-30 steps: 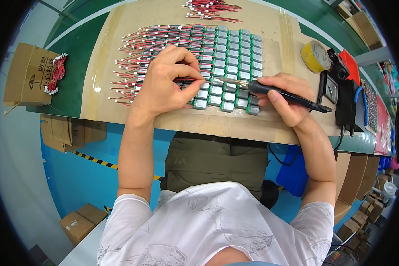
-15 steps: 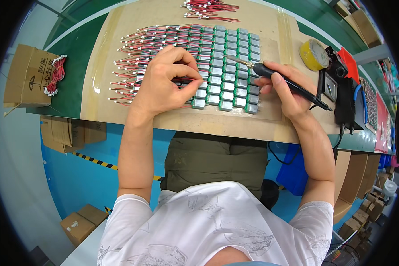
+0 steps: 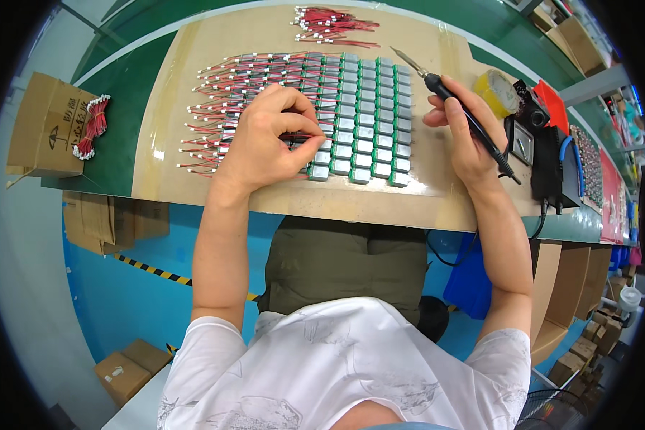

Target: Soldering individual wires onto a grid of small rechargeable batteries at an assembly station.

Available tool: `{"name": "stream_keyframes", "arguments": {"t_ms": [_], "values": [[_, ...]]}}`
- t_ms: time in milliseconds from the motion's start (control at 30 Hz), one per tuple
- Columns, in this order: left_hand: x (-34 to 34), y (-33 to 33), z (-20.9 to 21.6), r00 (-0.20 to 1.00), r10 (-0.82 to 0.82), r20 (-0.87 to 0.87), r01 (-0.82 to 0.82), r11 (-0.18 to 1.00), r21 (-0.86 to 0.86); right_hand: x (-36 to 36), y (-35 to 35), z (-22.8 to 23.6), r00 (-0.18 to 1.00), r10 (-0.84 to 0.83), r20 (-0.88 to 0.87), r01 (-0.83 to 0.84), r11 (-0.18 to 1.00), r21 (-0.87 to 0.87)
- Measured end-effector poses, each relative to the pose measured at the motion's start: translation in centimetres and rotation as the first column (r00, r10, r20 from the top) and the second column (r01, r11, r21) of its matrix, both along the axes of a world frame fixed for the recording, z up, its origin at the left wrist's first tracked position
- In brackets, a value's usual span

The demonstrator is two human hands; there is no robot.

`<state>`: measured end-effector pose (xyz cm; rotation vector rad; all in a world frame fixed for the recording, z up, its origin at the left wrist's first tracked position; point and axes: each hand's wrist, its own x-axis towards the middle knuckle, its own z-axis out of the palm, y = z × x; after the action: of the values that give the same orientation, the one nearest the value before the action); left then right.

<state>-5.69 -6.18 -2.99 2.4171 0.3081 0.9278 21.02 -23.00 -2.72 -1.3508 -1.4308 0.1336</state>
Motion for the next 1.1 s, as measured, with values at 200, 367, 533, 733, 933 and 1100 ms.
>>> {"name": "stream_keyframes", "arguments": {"t_ms": [200, 367, 533, 733, 933, 1100], "values": [[-0.2, 0.0, 0.3, 1.000, -0.014, -0.021, 0.013, 0.999, -0.049, 0.2, 0.9, 1.4, 0.968, 0.018, -0.251, -0.001, 0.998, 0.065], [-0.2, -0.1, 0.5, 0.999, -0.024, -0.037, 0.022, 0.999, -0.050, 0.5, 2.7, 2.1, 0.942, 0.038, -0.332, -0.038, 0.999, 0.004], [-0.5, 0.0, 1.0, 0.999, -0.023, -0.030, 0.021, 0.996, -0.084, 0.0, 5.0, 4.0, 0.948, -0.172, -0.268, 0.116, 0.970, -0.212], [-0.2, -0.3, 2.2, 0.996, 0.049, 0.073, -0.043, 0.995, -0.092, 1.4, 5.5, 2.1, 0.937, -0.345, -0.050, 0.348, 0.936, 0.056], [0.4, -0.3, 4.9, 0.971, 0.222, 0.094, -0.207, 0.968, -0.144, 0.9, 4.4, 2.3, 0.857, -0.490, -0.163, 0.498, 0.867, 0.014], [5.7, 3.9, 5.9, 0.948, 0.300, -0.109, -0.297, 0.954, 0.042, 3.1, 3.4, 0.7, 0.935, -0.213, -0.283, 0.287, 0.924, 0.251]]}}
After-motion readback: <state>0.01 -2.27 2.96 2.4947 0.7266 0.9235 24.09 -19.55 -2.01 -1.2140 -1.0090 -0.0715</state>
